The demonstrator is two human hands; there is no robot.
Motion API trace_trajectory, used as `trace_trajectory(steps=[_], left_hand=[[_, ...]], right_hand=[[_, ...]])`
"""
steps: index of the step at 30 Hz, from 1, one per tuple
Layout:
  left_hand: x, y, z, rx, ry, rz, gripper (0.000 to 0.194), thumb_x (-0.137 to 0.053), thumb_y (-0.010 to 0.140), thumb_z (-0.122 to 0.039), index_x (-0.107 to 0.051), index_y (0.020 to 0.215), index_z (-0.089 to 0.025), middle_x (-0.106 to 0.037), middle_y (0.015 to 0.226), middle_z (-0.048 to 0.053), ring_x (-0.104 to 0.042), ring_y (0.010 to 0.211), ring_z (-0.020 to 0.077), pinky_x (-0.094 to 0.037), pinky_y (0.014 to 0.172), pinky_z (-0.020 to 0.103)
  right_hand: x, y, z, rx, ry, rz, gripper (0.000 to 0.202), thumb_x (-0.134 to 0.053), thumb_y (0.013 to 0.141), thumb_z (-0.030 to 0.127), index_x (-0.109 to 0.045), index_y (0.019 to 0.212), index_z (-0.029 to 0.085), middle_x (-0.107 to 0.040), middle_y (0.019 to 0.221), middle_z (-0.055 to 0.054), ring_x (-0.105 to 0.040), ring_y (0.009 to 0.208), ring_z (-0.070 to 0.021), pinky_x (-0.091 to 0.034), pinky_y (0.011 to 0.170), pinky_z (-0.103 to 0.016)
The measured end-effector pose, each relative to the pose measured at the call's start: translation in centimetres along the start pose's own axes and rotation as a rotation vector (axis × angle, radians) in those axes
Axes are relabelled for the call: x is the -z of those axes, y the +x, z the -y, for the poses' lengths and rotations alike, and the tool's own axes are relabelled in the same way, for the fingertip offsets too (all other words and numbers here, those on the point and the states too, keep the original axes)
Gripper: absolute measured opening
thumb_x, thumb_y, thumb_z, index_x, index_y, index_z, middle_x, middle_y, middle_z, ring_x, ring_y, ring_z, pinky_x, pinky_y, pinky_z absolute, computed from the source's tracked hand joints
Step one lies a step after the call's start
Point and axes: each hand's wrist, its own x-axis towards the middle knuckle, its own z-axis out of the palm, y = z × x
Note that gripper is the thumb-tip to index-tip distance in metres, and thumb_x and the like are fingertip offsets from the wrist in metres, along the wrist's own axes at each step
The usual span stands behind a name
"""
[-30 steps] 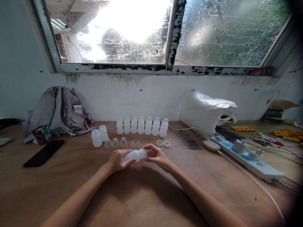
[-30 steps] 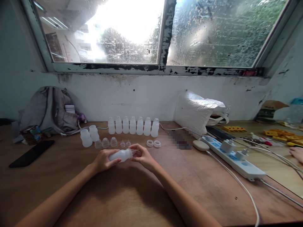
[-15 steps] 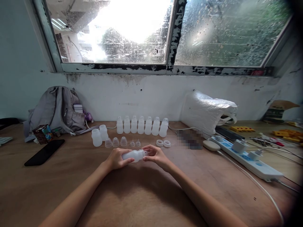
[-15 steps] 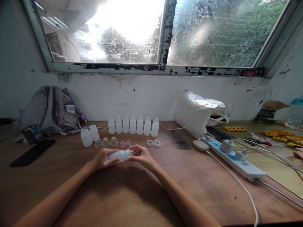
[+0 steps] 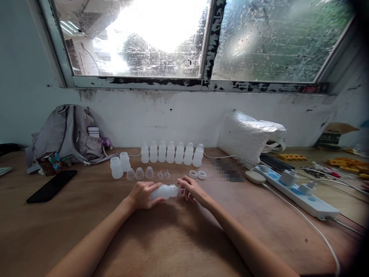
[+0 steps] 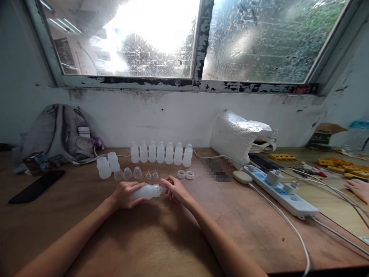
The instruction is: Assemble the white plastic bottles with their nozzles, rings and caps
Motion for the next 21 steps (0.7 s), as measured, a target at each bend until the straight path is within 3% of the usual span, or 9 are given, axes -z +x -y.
trace_trajectory(steps=[3,6,9,12,17,21], left_hand=[[0.0,-0.1,0.4,0.021,0.017,0.001,0.048,-0.046,0.075,-0.051,-0.054,0.109,-0.018,-0.065,0.079,0.007,-0.062,0.067,0.019,-0.048,0.06,0.028],[-0.1,-0.2,0.6,0.032,0.014,0.003,0.048,-0.047,0.075,-0.051,-0.054,0.109,-0.019,-0.064,0.079,0.007,-0.062,0.067,0.0186,-0.048,0.061,0.028],[-0.1,-0.2,0.7,0.026,0.014,0.002,0.048,-0.047,0.075,-0.051,-0.054,0.11,-0.019,-0.064,0.079,0.006,-0.062,0.067,0.0188,-0.048,0.061,0.028],[-0.2,-0.2,0.6,0.02,0.021,-0.002,0.049,-0.047,0.075,-0.051,-0.054,0.109,-0.018,-0.064,0.078,0.006,-0.062,0.067,0.0192,-0.048,0.061,0.029],[-0.2,-0.2,0.7,0.006,0.029,-0.015,0.049,-0.047,0.074,-0.052,-0.054,0.108,-0.017,-0.064,0.076,0.007,-0.062,0.066,0.0188,-0.048,0.06,0.029],[-0.2,-0.2,0.4,-0.028,0.023,-0.005,0.049,-0.047,0.075,-0.051,-0.054,0.109,-0.018,-0.064,0.078,0.006,-0.061,0.066,0.0186,-0.049,0.06,0.029]], right_hand=[[0.4,-0.2,0.4,-0.002,0.126,0.136,0.034,-0.061,0.065,0.044,-0.05,0.084,0.018,-0.058,0.064,0.001,-0.053,0.043,-0.0088,-0.034,0.03,-0.016],[0.3,0.1,0.0,0.068,0.16,0.163,0.036,-0.066,0.06,0.042,-0.052,0.081,0.015,-0.059,0.063,-0.001,-0.054,0.049,-0.0104,-0.039,0.036,-0.019],[-0.1,0.3,-0.6,0.085,0.072,0.108,0.037,-0.057,0.067,0.05,-0.053,0.068,0.014,-0.054,0.049,0.002,-0.047,0.037,-0.0077,-0.032,0.032,-0.018],[-0.2,0.4,-0.7,0.061,-0.045,0.038,0.044,-0.045,0.073,0.055,-0.05,0.058,0.015,-0.039,0.036,0.007,-0.033,0.027,-0.0043,-0.02,0.028,-0.018],[0.1,0.4,-0.3,0.092,-0.024,0.064,0.032,-0.056,0.068,0.047,-0.047,0.064,0.017,-0.036,0.044,0.009,-0.028,0.029,-0.0027,-0.018,0.029,-0.017],[0.1,0.5,-0.4,0.136,-0.098,0.044,0.037,-0.051,0.071,0.048,-0.042,0.054,0.017,-0.032,0.042,0.008,-0.027,0.031,-0.0028,-0.016,0.031,-0.018]])
